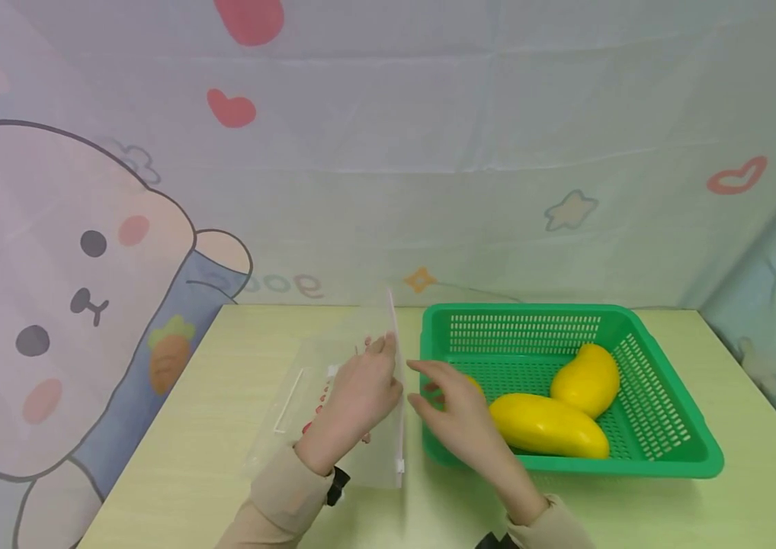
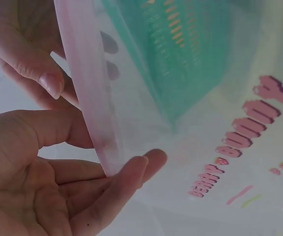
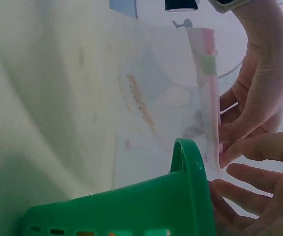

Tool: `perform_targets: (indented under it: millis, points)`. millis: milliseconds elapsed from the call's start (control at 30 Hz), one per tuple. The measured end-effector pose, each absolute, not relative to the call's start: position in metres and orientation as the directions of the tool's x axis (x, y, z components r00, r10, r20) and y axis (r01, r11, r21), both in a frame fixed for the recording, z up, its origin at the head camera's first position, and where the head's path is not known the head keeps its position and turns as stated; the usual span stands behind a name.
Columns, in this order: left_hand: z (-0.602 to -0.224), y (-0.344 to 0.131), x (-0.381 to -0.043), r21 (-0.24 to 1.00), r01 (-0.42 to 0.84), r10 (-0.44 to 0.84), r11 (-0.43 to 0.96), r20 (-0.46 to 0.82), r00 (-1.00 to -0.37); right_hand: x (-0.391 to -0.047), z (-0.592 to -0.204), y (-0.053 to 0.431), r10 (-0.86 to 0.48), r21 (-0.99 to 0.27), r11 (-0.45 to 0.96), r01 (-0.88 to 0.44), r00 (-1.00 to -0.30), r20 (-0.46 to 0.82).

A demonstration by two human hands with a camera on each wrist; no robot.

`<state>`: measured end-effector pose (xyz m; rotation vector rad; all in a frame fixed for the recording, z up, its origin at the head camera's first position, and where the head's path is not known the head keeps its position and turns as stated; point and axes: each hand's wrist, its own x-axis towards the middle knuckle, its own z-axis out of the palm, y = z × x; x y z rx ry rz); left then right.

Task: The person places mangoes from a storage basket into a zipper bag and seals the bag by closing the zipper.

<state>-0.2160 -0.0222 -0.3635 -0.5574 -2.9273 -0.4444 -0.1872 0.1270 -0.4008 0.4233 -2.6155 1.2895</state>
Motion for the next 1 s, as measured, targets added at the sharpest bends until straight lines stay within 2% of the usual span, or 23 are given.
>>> perform_targets:
  millis: [1000]
  points:
    - [-0.351, -0.024, -0.220, 0.292, 0.426, 0.405, 0.856, 0.130, -0.905, -0.202, -0.391, 0.112, -0.212, -0.694, 0.632, -0.344, -0.939, 0.272]
